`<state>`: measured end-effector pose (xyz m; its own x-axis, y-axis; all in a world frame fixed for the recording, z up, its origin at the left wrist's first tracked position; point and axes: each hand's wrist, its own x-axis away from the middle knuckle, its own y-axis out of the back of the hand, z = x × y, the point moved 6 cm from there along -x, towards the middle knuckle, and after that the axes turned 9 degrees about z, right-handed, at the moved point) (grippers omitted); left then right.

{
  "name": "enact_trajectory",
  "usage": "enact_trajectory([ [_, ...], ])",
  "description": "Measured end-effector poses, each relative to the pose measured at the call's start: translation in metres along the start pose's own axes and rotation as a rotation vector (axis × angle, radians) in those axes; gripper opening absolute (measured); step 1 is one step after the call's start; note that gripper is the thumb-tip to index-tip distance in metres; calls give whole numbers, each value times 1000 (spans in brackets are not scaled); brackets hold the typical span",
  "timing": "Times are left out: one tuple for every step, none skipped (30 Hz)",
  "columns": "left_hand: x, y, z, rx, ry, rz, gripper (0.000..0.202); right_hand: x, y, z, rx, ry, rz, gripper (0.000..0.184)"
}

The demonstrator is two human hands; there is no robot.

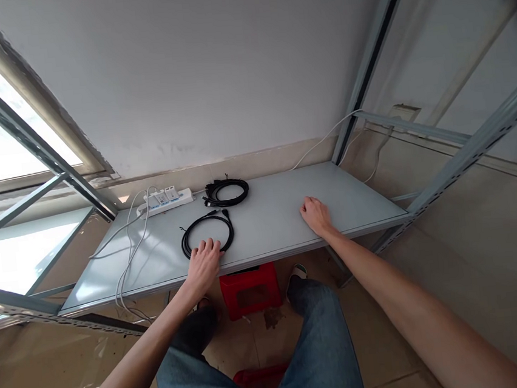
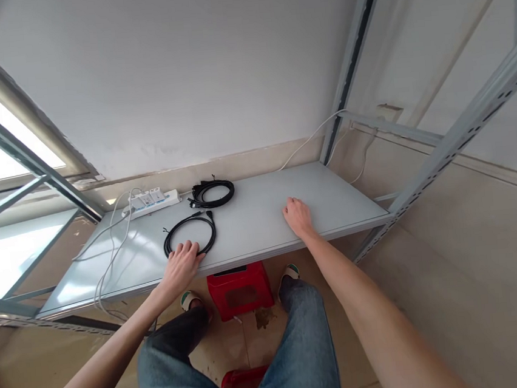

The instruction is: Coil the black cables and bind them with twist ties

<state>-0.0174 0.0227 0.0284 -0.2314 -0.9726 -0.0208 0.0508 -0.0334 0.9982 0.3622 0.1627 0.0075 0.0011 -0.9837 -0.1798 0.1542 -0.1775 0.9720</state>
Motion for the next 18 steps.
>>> enact_trajectory([
  [-2,-2,-3,-19,-31,-20,24,0,-1,0,-5,3,4,18],
  [-5,-4,-5,-28,-59,-35,23,0,-1,0,-8,9,4,18],
  [-8,-6,-6,-25,-78,-42,22,0,-1,0,-10,16,-4,18],
  [-12,-7,-5,-12,-91,-41,23,0,-1,0,-14,26,-16,18],
  [-15,-9,-3,12,-99,-35,23,0,0,0,-20,34,-31,19],
  [-19,-10,-1,42,-109,-27,24,1,1,0,-32,41,-44,21],
  [-23,-10,0,74,-126,-19,25,1,2,0,-47,49,-53,22],
  [-26,-11,2,100,-149,-14,27,1,2,0,-68,56,-54,23],
  [-28,-11,2,117,-178,-11,30,1,2,0,-93,61,-52,24],
  [-31,-12,2,119,-207,-8,33,1,2,-1,-123,65,-48,26],
  [-32,-13,1,109,-228,-4,34,1,2,-2,-156,71,-47,28],
  [-34,-15,1,93,-239,-1,35,1,2,-3,-190,82,-49,30],
  [-34,-16,1,76,-240,-2,35,1,2,-4,-219,97,-56,31],
  [-35,-17,1,64,-235,-7,35,2,3,-4,-239,115,-65,32],
  [-34,-18,1,60,-227,-15,35,3,3,-4,-247,134,-73,32],
  [-34,-18,1,67,-221,-23,34,4,4,-2,-243,154,-78,32],
  [-33,-18,1,87,-221,-26,33,5,4,0,-227,178,-76,32],
  [-32,-18,0,114,-230,-24,32,6,4,3,-204,208,-66,32],
])
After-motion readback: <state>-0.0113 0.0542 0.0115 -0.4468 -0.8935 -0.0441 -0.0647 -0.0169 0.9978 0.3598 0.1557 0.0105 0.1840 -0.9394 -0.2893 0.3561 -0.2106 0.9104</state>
